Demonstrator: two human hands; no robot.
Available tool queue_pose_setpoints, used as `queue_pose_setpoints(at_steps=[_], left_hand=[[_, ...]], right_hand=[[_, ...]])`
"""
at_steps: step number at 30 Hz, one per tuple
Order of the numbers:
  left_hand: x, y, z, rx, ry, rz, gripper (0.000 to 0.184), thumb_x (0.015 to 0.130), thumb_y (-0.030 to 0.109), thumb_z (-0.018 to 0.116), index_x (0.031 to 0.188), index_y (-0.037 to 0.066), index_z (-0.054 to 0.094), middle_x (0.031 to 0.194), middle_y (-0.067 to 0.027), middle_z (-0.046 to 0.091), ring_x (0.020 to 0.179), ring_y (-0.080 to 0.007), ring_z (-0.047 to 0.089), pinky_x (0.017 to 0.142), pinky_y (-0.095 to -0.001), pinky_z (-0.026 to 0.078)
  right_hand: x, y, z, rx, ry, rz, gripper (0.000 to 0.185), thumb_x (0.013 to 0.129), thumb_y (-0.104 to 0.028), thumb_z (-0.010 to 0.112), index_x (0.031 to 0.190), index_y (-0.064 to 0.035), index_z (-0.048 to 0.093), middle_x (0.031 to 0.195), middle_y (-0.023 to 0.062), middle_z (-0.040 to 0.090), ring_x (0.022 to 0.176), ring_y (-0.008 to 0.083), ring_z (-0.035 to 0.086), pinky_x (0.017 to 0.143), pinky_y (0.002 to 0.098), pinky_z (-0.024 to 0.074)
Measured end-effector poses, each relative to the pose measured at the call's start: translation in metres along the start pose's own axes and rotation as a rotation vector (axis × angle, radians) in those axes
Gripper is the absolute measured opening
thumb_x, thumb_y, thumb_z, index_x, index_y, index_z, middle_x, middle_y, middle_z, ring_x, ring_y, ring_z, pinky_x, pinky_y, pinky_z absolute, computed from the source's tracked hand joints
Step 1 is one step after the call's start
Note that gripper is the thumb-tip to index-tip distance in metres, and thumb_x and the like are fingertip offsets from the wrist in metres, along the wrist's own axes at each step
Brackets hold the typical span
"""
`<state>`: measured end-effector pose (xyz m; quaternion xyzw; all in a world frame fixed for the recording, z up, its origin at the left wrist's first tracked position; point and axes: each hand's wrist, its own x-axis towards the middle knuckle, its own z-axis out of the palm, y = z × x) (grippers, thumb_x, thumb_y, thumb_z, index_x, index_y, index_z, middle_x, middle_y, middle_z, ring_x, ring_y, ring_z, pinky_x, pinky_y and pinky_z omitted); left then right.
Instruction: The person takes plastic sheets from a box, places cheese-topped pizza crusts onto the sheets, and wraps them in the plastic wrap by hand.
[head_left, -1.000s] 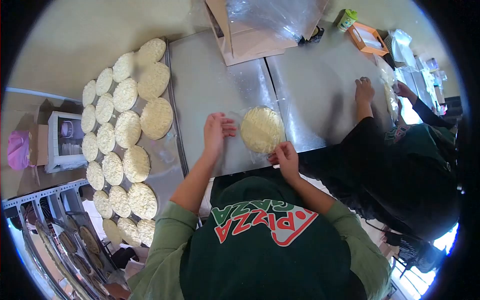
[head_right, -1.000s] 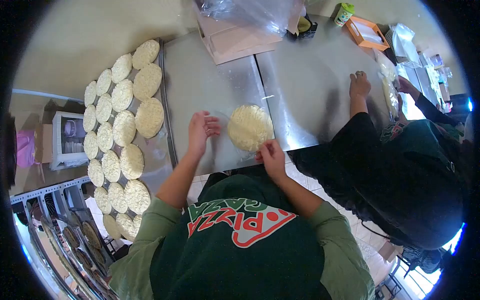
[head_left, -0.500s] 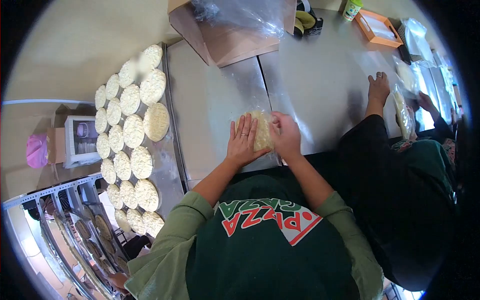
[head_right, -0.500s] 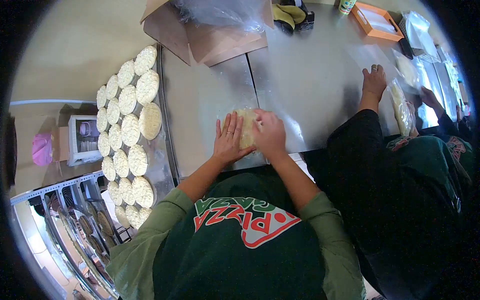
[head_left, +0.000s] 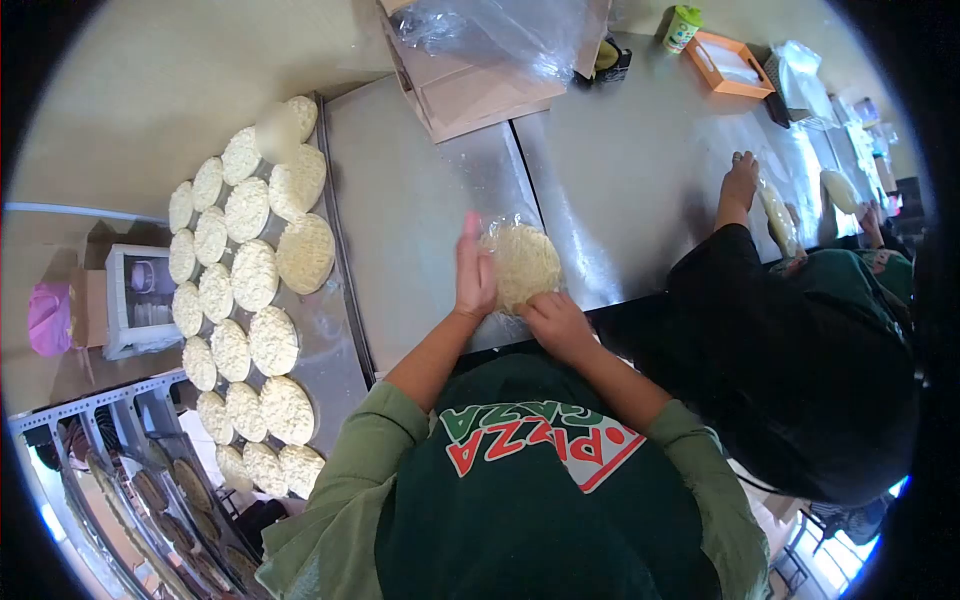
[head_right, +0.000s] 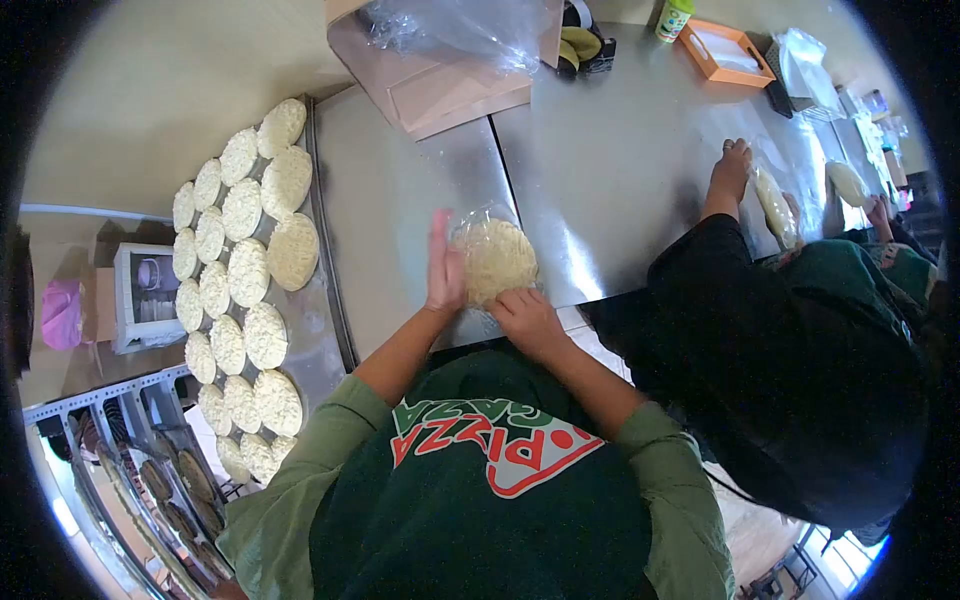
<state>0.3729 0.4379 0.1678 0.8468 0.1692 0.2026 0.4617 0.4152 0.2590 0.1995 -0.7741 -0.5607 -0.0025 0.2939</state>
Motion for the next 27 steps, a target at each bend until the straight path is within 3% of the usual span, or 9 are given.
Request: queue_pose_setpoints(at_steps=[1,4,7,10,11,14,17,20,27], left_hand=[[0.003,0.008,-0.005,-0.122,0.159,-0.003,0.052,0.084,0.010,0.040,0.133,0.000,0.028,0.139,-0.0181,0.029,0.131,-0.0331,0.024,0.107,-0.0449,0.016],[0.009,0.008,-0.021,0.189,-0.166,0.439,0.052,0.086,0.018,0.043,0.134,0.003,0.028,0.139,-0.0172,0.029,0.131,-0.0318,0.023,0.106,-0.0458,0.016],[-0.001,0.004,-0.007,0.497,-0.415,0.391,0.051,0.088,0.025,0.044,0.134,0.006,0.030,0.138,-0.0184,0.028,0.129,-0.0340,0.024,0.105,-0.0455,0.018],[-0.006,0.002,-0.011,0.564,-0.360,0.340,0.057,0.087,0.032,0.048,0.134,0.006,0.030,0.139,-0.0215,0.025,0.130,-0.0360,0.022,0.105,-0.0458,0.018],[-0.009,0.003,-0.014,0.538,-0.315,0.223,0.057,0.087,0.033,0.047,0.134,0.005,0.030,0.139,-0.0216,0.025,0.130,-0.0357,0.023,0.105,-0.0457,0.018],[-0.028,-0.003,-0.025,0.277,-0.102,-0.136,0.058,0.089,0.034,0.045,0.135,0.002,0.028,0.138,-0.0233,0.026,0.129,-0.0349,0.024,0.106,-0.0430,0.019],[-0.062,-0.026,-0.013,-0.300,0.115,-0.511,0.054,0.092,0.030,0.040,0.132,-0.004,0.027,0.134,-0.0238,0.031,0.126,-0.0309,0.030,0.104,-0.0350,0.023],[-0.060,0.000,-0.016,-0.753,0.186,-0.762,0.053,0.093,0.031,0.040,0.130,-0.005,0.030,0.131,-0.0194,0.036,0.122,-0.0258,0.035,0.101,-0.0325,0.027],[0.007,0.042,0.012,-0.456,-0.001,-0.722,0.056,0.093,0.041,0.037,0.133,0.002,0.028,0.125,-0.0126,0.042,0.117,-0.0230,0.038,0.099,-0.0358,0.029]], right_hand=[[-0.005,-0.004,0.006,-0.035,-0.075,-0.008,0.021,0.072,-0.010,0.053,0.092,-0.0075,0.059,0.086,0.0061,0.055,0.080,0.0226,0.055,0.070,0.0338,0.0430],[-0.016,-0.007,0.020,-0.133,-0.115,0.033,0.021,0.074,-0.013,0.052,0.094,-0.0075,0.058,0.085,0.0055,0.054,0.081,0.0220,0.055,0.071,0.0331,0.0425],[-0.023,-0.014,0.020,-0.078,-0.223,0.078,0.020,0.075,-0.015,0.056,0.093,-0.0076,0.058,0.088,0.0070,0.054,0.079,0.0243,0.055,0.069,0.0354,0.0440],[-0.011,-0.016,0.003,0.048,-0.379,0.219,0.019,0.077,-0.017,0.058,0.093,-0.0077,0.058,0.090,0.0091,0.056,0.079,0.0279,0.056,0.067,0.0380,0.0454],[-0.006,-0.014,-0.002,0.096,-0.434,0.278,0.018,0.078,-0.017,0.058,0.093,-0.0077,0.057,0.090,0.0099,0.056,0.078,0.0293,0.056,0.067,0.0388,0.0458],[0.026,0.013,-0.005,0.054,0.127,0.576,0.026,0.081,-0.029,0.056,0.093,-0.0061,0.059,0.081,0.0133,0.059,0.079,0.0331,0.057,0.072,0.0411,0.0465],[0.050,0.055,0.013,0.243,-0.067,0.972,0.042,0.079,-0.041,0.056,0.096,-0.0025,0.058,0.089,0.0160,0.060,0.086,0.0319,0.058,0.078,0.0395,0.0457],[0.067,0.056,0.022,0.385,-0.180,0.846,0.055,0.074,-0.046,0.061,0.100,0.0012,0.054,0.097,0.0189,0.059,0.089,0.0296,0.057,0.078,0.0369,0.0445],[0.050,0.110,-0.001,0.501,0.052,0.994,0.058,0.069,-0.038,0.070,0.109,-0.0011,0.049,0.097,0.0199,0.060,0.091,0.0328,0.058,0.078,0.0404,0.0451]])
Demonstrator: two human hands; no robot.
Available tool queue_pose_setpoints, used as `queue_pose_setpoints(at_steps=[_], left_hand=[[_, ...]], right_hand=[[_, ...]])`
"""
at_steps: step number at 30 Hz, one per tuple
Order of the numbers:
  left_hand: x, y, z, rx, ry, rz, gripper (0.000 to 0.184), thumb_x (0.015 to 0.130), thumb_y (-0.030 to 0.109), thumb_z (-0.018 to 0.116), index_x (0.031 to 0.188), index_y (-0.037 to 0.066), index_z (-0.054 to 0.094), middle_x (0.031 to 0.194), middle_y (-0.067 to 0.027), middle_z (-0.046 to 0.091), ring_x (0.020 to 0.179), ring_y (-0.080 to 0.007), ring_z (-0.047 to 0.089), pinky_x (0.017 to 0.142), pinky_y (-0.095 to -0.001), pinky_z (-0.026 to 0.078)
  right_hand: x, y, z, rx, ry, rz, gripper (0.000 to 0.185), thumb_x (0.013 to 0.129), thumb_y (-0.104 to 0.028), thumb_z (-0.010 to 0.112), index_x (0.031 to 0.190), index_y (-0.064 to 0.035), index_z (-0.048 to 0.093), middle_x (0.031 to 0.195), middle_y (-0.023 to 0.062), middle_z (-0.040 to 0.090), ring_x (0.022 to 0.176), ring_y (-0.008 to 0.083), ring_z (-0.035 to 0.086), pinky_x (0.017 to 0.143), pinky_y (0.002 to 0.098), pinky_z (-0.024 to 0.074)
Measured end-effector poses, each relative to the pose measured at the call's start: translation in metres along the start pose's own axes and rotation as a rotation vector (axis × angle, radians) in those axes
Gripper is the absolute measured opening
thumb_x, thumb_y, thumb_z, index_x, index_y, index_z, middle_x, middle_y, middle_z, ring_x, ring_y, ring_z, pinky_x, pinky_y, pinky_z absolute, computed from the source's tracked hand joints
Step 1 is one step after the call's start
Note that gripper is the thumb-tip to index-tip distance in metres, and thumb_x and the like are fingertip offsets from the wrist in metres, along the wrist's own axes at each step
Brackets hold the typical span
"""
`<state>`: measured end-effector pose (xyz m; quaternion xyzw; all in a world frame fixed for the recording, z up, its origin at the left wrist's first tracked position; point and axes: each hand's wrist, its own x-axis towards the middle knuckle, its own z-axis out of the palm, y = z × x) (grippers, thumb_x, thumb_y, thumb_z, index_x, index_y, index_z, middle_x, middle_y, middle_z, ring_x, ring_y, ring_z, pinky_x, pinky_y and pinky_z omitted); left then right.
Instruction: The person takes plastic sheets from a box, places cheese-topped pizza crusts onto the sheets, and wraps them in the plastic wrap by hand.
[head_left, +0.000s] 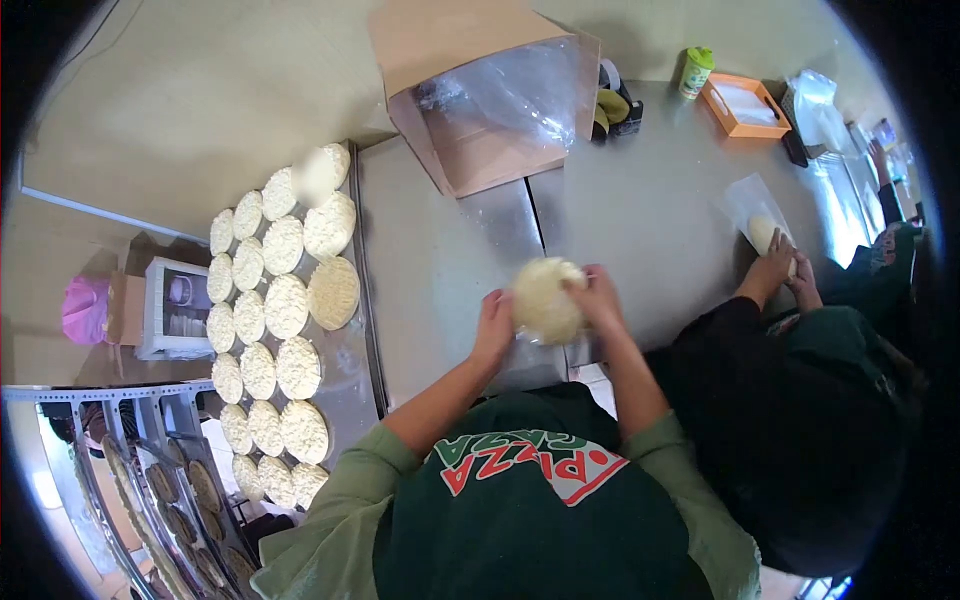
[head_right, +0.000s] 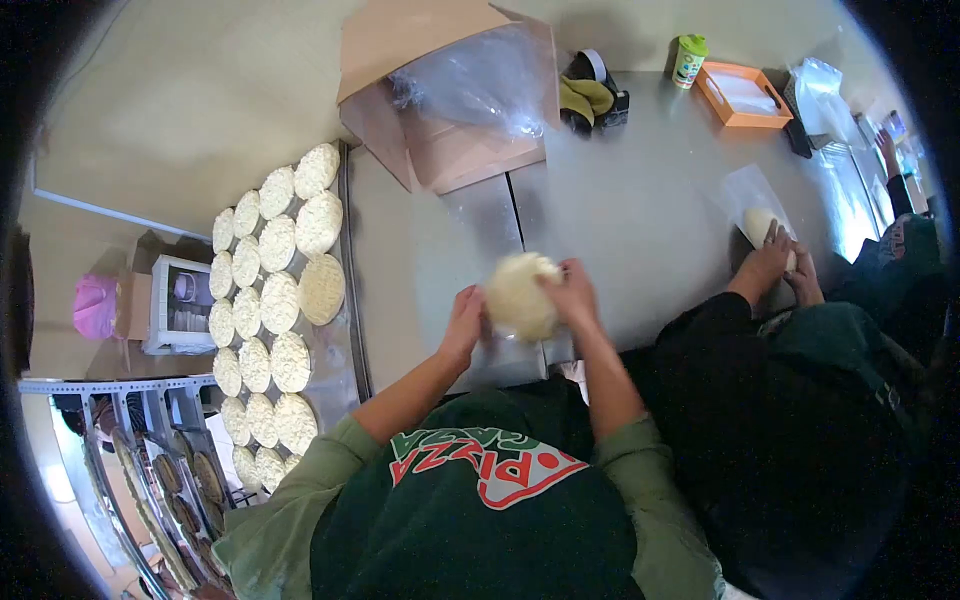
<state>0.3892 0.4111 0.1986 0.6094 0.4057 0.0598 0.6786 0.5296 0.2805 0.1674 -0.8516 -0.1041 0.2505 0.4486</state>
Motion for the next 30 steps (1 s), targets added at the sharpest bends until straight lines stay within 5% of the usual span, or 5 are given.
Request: queue_pose_setpoints(at_steps=[8,15,18,23,30], left_hand=[[0.067,0.197,0.052,-0.552,0.066,0.521,0.042,0.095,0.033,0.037,0.124,0.002,0.036,0.118,-0.0118,0.045,0.110,-0.0272,0.045,0.096,-0.0427,0.035],[0.094,0.191,0.011,-0.950,0.037,0.292,0.012,0.088,0.004,0.040,0.100,0.003,0.045,0.092,-0.0069,0.051,0.083,-0.0216,0.053,0.080,-0.0377,0.046],[0.096,0.183,-0.005,-0.959,0.035,0.320,0.014,0.084,-0.001,0.041,0.096,0.002,0.047,0.087,-0.0070,0.052,0.081,-0.0191,0.054,0.081,-0.0334,0.046],[0.064,0.194,-0.032,-0.886,-0.164,0.225,0.012,0.083,0.005,0.047,0.094,0.005,0.052,0.074,-0.0012,0.052,0.068,-0.0112,0.051,0.065,-0.0253,0.044],[0.034,0.170,-0.084,-0.368,0.008,0.343,0.025,0.090,0.028,0.050,0.095,0.005,0.056,0.066,0.0069,0.045,0.051,-0.0033,0.037,0.046,-0.0217,0.033]], right_hand=[[0.033,0.014,-0.105,-0.586,0.689,-0.171,0.056,0.083,-0.033,0.055,0.132,-0.0143,0.036,0.135,0.0145,0.034,0.124,0.0291,0.034,0.098,0.0511,0.0268],[0.031,0.014,-0.071,-0.904,0.555,-0.039,0.055,0.084,-0.033,0.054,0.131,-0.0111,0.037,0.135,0.0147,0.034,0.125,0.0299,0.033,0.101,0.0519,0.0228],[-0.003,-0.100,-0.052,-0.028,0.359,-0.602,0.028,0.080,-0.009,0.055,0.108,-0.0035,0.054,0.109,0.0156,0.054,0.104,0.0315,0.050,0.091,0.0382,0.0379],[-0.002,-0.224,0.016,0.095,-0.058,-1.160,0.032,0.083,-0.016,0.054,0.115,-0.0081,0.051,0.113,0.0165,0.051,0.107,0.0351,0.048,0.091,0.0404,0.0385],[0.104,-0.244,0.019,-0.819,0.416,-0.925,0.056,0.085,-0.033,0.051,0.135,-0.0190,0.029,0.142,0.0118,0.023,0.131,0.0283,0.024,0.098,0.0547,0.0253]])
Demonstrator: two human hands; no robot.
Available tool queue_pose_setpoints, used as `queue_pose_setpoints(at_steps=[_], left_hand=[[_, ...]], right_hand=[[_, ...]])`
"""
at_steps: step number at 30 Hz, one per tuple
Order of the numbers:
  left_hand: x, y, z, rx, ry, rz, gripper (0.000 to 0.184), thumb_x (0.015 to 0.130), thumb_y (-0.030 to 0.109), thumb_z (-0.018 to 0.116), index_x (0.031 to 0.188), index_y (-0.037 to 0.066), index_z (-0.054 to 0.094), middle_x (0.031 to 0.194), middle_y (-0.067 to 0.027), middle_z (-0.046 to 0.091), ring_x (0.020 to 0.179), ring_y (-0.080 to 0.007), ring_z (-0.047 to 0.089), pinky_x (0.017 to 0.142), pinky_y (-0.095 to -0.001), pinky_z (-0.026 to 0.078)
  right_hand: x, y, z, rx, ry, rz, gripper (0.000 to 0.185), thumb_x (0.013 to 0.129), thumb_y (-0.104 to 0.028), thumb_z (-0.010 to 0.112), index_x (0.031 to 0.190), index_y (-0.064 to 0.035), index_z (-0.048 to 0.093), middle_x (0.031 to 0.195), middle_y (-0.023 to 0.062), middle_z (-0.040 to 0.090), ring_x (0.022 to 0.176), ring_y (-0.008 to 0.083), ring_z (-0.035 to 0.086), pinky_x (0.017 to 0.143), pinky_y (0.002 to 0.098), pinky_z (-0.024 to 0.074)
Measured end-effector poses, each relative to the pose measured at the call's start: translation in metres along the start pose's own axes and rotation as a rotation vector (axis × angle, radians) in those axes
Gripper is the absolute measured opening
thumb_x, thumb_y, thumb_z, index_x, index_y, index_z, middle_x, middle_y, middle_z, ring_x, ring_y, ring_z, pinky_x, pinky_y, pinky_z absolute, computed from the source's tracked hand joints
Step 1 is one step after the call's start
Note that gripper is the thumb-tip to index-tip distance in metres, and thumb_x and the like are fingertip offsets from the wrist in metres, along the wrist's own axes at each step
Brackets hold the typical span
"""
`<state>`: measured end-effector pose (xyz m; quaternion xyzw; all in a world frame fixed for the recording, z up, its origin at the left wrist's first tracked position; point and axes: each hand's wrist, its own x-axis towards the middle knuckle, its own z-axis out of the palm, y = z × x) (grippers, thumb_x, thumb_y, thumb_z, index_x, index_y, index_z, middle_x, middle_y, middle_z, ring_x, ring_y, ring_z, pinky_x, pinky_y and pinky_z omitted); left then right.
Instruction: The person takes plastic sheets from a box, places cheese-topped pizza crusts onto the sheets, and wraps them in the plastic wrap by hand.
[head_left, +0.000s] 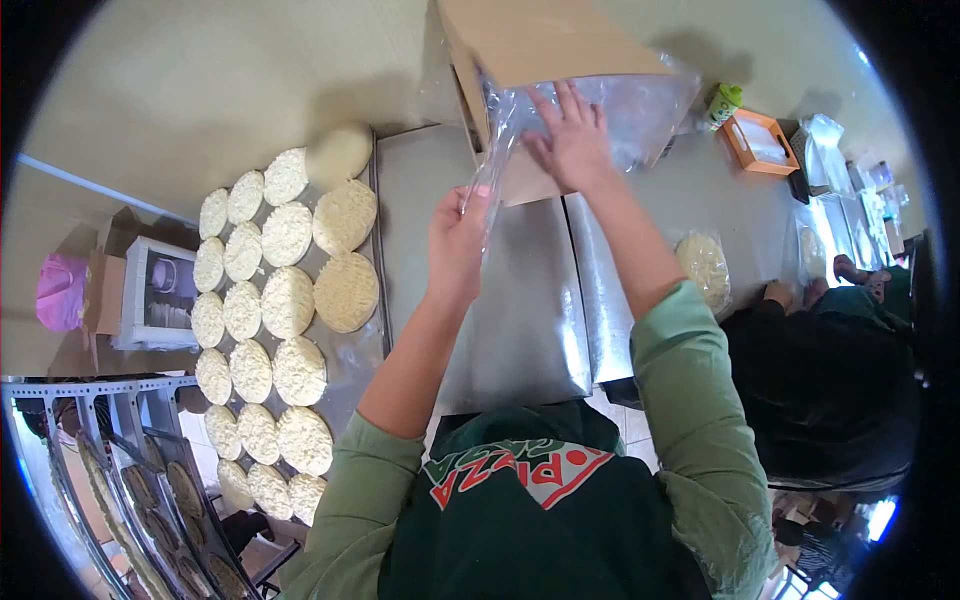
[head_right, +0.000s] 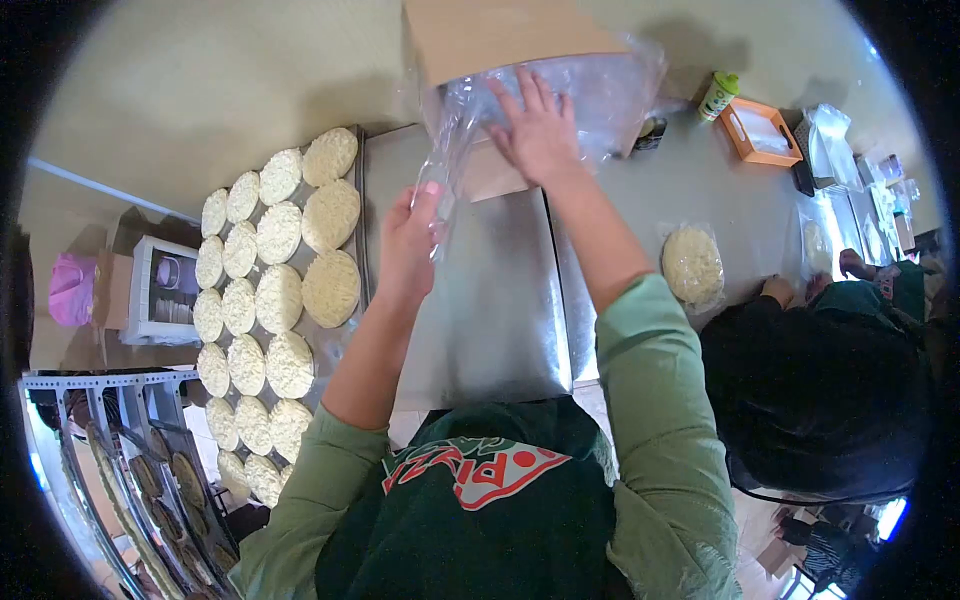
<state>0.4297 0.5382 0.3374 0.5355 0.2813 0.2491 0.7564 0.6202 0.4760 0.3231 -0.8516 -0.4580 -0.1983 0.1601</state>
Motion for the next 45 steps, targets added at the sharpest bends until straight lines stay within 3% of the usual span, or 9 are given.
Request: queue_pose_setpoints(at_steps=[6,12,16,19,25,32,38,41,45], left_hand=[[-0.064,0.036,-0.034,0.139,-0.056,0.050,0.034,0.093,0.028,0.043,0.114,0.002,0.051,0.059,0.0066,0.040,0.047,-0.0041,0.033,0.061,-0.0307,0.050],[-0.113,0.046,-0.070,-0.272,-0.206,-0.260,0.046,0.093,0.036,0.039,0.127,0.005,0.038,0.053,0.0029,0.040,0.040,-0.0089,0.039,0.059,-0.0511,0.055],[-0.120,0.032,-0.072,-0.301,-0.210,-0.416,0.046,0.093,0.038,0.040,0.129,0.009,0.038,0.060,-0.0007,0.046,0.044,-0.0117,0.042,0.054,-0.0472,0.055],[-0.111,0.022,-0.077,-0.013,-0.095,-0.422,0.041,0.091,0.031,0.046,0.127,0.010,0.041,0.069,-0.0018,0.049,0.050,-0.0117,0.046,0.048,-0.0366,0.052],[-0.103,0.018,-0.049,0.582,0.275,0.307,0.028,0.080,0.008,0.061,0.105,0.006,0.048,0.075,-0.0016,0.050,0.057,-0.0083,0.049,0.044,-0.0232,0.041],[-0.107,-0.030,-0.024,0.388,0.077,0.002,0.015,0.085,0.010,0.057,0.094,0.001,0.051,0.077,-0.0056,0.058,0.066,-0.0127,0.057,0.055,-0.0227,0.047],[-0.111,-0.023,-0.073,-0.662,0.116,-0.450,0.016,0.093,0.018,0.043,0.090,0.007,0.053,0.069,-0.0015,0.054,0.067,-0.0171,0.056,0.059,-0.0257,0.047],[-0.112,-0.065,-0.091,-0.694,-0.102,-0.291,0.021,0.094,0.026,0.041,0.082,0.011,0.050,0.063,0.0021,0.046,0.054,-0.0121,0.045,0.048,-0.0233,0.037],[-0.119,-0.085,-0.053,0.020,0.231,-0.026,0.031,0.094,0.037,0.041,0.070,0.017,0.039,0.057,0.0060,0.031,0.046,-0.0049,0.028,0.042,-0.0217,0.024]], right_hand=[[0.009,0.025,0.000,-0.038,-0.311,0.130,0.060,0.085,-0.028,0.050,0.138,-0.0232,0.021,0.143,0.0081,0.023,0.130,0.0218,0.026,0.099,0.0507,0.0261],[-0.023,0.008,-0.060,0.571,0.124,0.105,0.044,0.085,-0.027,0.052,0.126,-0.0091,0.046,0.119,0.0094,0.054,0.109,0.0235,0.051,0.091,0.0375,0.0378],[-0.093,-0.014,-0.077,1.889,-0.671,0.146,0.032,0.087,-0.027,0.055,0.106,-0.0005,0.058,0.098,0.0084,0.063,0.092,0.0146,0.059,0.080,0.0288,0.0459],[-0.103,-0.016,-0.080,1.712,-1.046,0.230,0.026,0.088,-0.017,0.054,0.108,-0.0010,0.057,0.095,0.0095,0.064,0.087,0.0164,0.061,0.076,0.0282,0.0488],[-0.144,-0.041,-0.074,1.908,-0.727,0.566,0.027,0.091,-0.015,0.049,0.112,0.0010,0.054,0.100,0.0095,0.062,0.090,0.0164,0.061,0.079,0.0279,0.0480],[-0.170,-0.089,-0.085,1.965,-0.590,0.716,0.029,0.094,-0.014,0.044,0.116,0.0025,0.053,0.101,0.0091,0.061,0.089,0.0160,0.060,0.081,0.0289,0.0477],[-0.207,-0.066,-0.030,1.072,-0.384,0.600,0.018,0.083,-0.010,0.057,0.095,0.0012,0.063,0.083,0.0062,0.064,0.073,0.0140,0.061,0.068,0.0278,0.0495],[-0.203,-0.073,-0.021,1.470,-0.363,0.878,0.016,0.081,-0.013,0.057,0.093,-0.0044,0.060,0.077,0.0027,0.061,0.065,0.0110,0.056,0.057,0.0255,0.0449],[-0.191,-0.146,-0.058,2.019,-0.291,1.171,0.008,0.084,-0.016,0.053,0.088,-0.0097,0.056,0.064,-0.0004,0.051,0.051,0.0119,0.050,0.049,0.0254,0.0442]])
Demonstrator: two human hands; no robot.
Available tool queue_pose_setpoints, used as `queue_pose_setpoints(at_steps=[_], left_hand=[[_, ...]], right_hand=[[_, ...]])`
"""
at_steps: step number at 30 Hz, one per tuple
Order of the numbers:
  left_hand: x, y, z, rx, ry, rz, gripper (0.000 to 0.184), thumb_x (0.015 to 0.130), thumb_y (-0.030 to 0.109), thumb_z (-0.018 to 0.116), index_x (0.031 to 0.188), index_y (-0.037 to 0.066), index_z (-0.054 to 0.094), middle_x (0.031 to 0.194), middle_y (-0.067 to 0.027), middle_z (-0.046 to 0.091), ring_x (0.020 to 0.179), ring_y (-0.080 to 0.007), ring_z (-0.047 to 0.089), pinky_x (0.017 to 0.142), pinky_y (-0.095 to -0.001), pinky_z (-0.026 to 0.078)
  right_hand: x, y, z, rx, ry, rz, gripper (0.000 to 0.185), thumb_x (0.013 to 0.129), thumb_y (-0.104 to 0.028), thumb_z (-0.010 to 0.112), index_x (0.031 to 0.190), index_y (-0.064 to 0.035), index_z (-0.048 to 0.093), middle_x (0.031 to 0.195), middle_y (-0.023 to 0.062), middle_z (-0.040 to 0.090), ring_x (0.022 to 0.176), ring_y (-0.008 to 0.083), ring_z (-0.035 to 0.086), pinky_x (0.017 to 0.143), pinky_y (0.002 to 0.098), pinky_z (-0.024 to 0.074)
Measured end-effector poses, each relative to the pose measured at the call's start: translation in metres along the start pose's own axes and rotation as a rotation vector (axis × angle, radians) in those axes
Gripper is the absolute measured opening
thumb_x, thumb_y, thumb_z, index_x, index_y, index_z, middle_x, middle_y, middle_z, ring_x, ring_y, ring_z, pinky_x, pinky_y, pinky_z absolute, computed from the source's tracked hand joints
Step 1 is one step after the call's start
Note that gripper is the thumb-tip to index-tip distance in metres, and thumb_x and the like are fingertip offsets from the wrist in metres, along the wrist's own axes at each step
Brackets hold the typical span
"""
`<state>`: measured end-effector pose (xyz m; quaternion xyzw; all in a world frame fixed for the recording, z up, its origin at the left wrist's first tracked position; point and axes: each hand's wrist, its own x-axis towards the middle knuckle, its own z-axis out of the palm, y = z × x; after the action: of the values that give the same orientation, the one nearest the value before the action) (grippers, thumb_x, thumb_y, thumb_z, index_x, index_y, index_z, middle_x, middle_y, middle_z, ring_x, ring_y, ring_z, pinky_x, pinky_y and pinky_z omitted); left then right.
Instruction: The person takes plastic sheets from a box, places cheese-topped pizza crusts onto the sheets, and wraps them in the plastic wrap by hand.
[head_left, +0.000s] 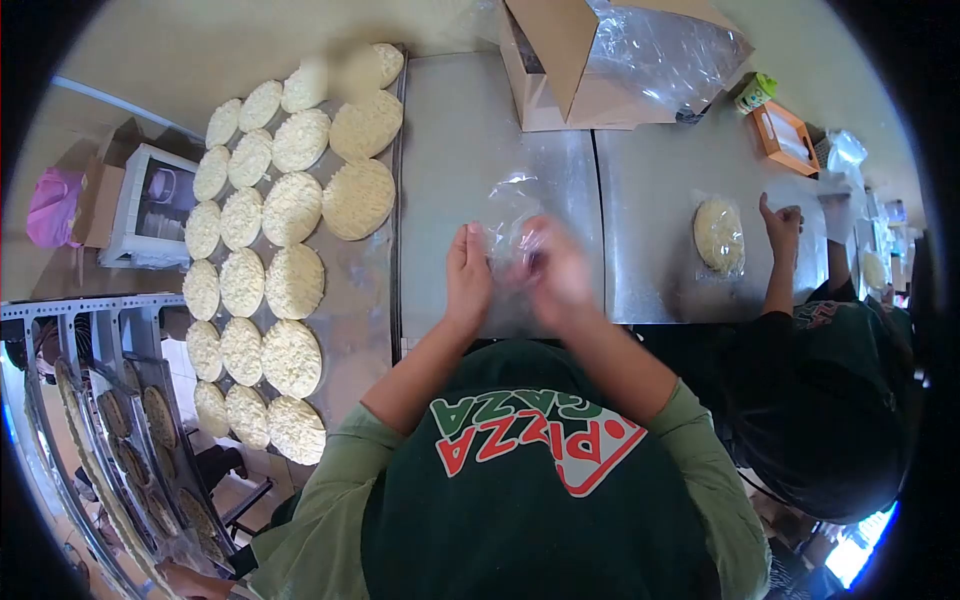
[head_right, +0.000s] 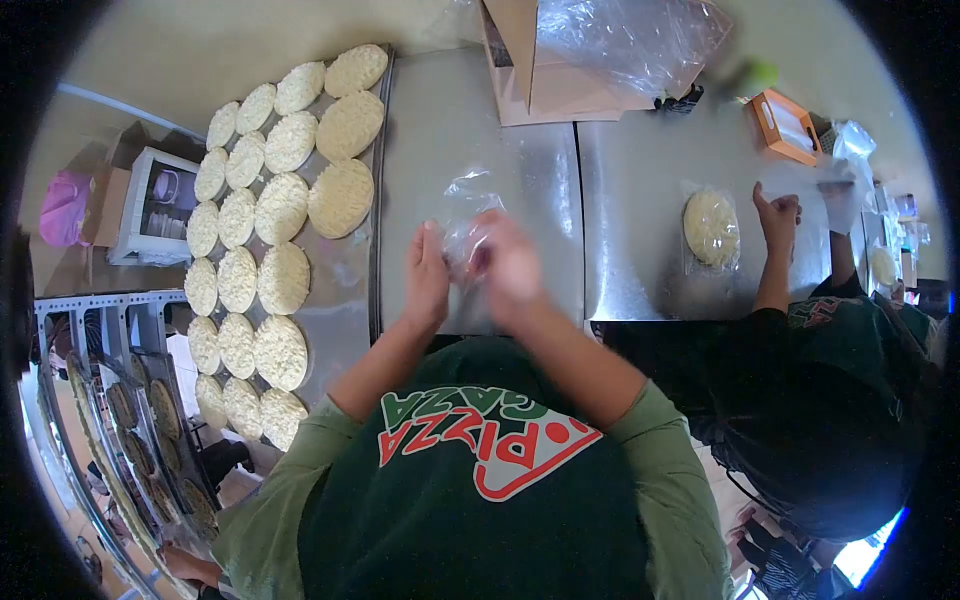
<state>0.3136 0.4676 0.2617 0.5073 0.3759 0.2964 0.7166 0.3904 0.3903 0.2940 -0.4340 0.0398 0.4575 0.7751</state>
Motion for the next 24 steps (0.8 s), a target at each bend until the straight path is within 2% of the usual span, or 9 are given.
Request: queue_pose_setpoints(at_steps=[3,6,8,11,14,17,19,21,24], left_hand=[[-0.007,0.033,-0.017,-0.477,0.001,-0.376,0.033,0.094,0.039,0.040,0.069,0.017,0.038,0.056,0.0067,0.028,0.045,-0.0045,0.028,0.040,-0.0213,0.023],[0.014,0.016,-0.052,-0.448,-0.018,-0.404,0.034,0.093,0.041,0.040,0.068,0.018,0.035,0.055,0.0063,0.026,0.044,-0.0057,0.028,0.037,-0.0215,0.022],[0.018,-0.025,-0.068,-0.446,-0.024,-0.457,0.031,0.094,0.039,0.039,0.072,0.017,0.037,0.060,0.0038,0.036,0.045,-0.0090,0.035,0.037,-0.0222,0.028],[0.015,-0.064,-0.055,-0.073,0.252,-0.321,0.033,0.096,0.033,0.033,0.072,0.010,0.036,0.067,-0.0029,0.046,0.047,-0.0130,0.046,0.036,-0.0263,0.034],[0.015,-0.086,-0.073,0.072,0.221,-0.377,0.025,0.094,0.026,0.039,0.081,0.005,0.043,0.078,-0.0098,0.052,0.057,-0.0219,0.054,0.048,-0.0341,0.045],[0.015,-0.071,-0.046,1.120,0.513,0.630,0.013,0.089,0.016,0.047,0.094,0.004,0.049,0.082,-0.0130,0.055,0.070,-0.0293,0.056,0.066,-0.0389,0.047],[0.006,-0.065,-0.017,1.024,0.008,0.742,0.024,0.081,0.011,0.055,0.104,0.004,0.051,0.098,-0.0173,0.056,0.095,-0.0333,0.053,0.085,-0.0392,0.041],[0.020,-0.101,-0.010,0.994,-0.627,0.564,0.044,0.081,0.022,0.060,0.117,0.004,0.045,0.122,-0.0211,0.042,0.114,-0.0314,0.042,0.094,-0.0404,0.035],[0.018,-0.104,0.022,1.392,-0.567,0.511,0.073,0.071,0.039,0.068,0.130,0.010,0.036,0.138,-0.0206,0.027,0.127,-0.0341,0.028,0.100,-0.0469,0.027]], right_hand=[[0.009,-0.001,-0.021,-0.012,0.295,0.005,0.009,0.085,-0.019,0.049,0.079,-0.0119,0.051,0.058,-0.0021,0.043,0.043,0.0099,0.040,0.038,0.0235,0.0348],[0.061,-0.033,-0.143,-0.034,0.330,-0.017,0.011,0.086,-0.017,0.043,0.076,-0.0132,0.047,0.052,-0.0028,0.036,0.040,0.0071,0.031,0.035,0.0216,0.0237],[0.054,-0.033,-0.144,-0.344,0.388,-0.111,0.014,0.088,-0.018,0.044,0.081,-0.0076,0.051,0.052,0.0012,0.042,0.043,0.0104,0.040,0.037,0.0253,0.0303],[0.063,-0.030,-0.196,-1.230,0.528,-0.625,0.022,0.090,-0.021,0.045,0.086,-0.0011,0.053,0.057,0.0071,0.050,0.050,0.0159,0.049,0.044,0.0314,0.0390],[0.068,-0.025,-0.241,-1.450,0.483,-0.640,0.026,0.091,-0.023,0.046,0.090,0.0023,0.053,0.063,0.0109,0.056,0.055,0.0195,0.055,0.053,0.0348,0.0438],[0.056,-0.034,-0.231,-1.373,0.513,-0.458,0.028,0.090,-0.024,0.046,0.088,0.0019,0.057,0.081,0.0258,0.060,0.077,0.0431,0.057,0.067,0.0459,0.0446],[0.054,-0.037,-0.224,-1.465,0.514,-0.322,0.031,0.090,-0.026,0.046,0.086,0.0020,0.058,0.081,0.0256,0.060,0.077,0.0424,0.057,0.069,0.0462,0.0445],[0.058,-0.035,-0.227,-1.526,0.504,-0.322,0.034,0.090,-0.029,0.046,0.085,0.0018,0.059,0.081,0.0258,0.060,0.077,0.0420,0.057,0.070,0.0465,0.0446],[0.064,-0.040,-0.253,-1.642,0.504,-0.380,0.037,0.089,-0.033,0.045,0.086,0.0011,0.061,0.085,0.0260,0.059,0.079,0.0414,0.058,0.072,0.0471,0.0448]])
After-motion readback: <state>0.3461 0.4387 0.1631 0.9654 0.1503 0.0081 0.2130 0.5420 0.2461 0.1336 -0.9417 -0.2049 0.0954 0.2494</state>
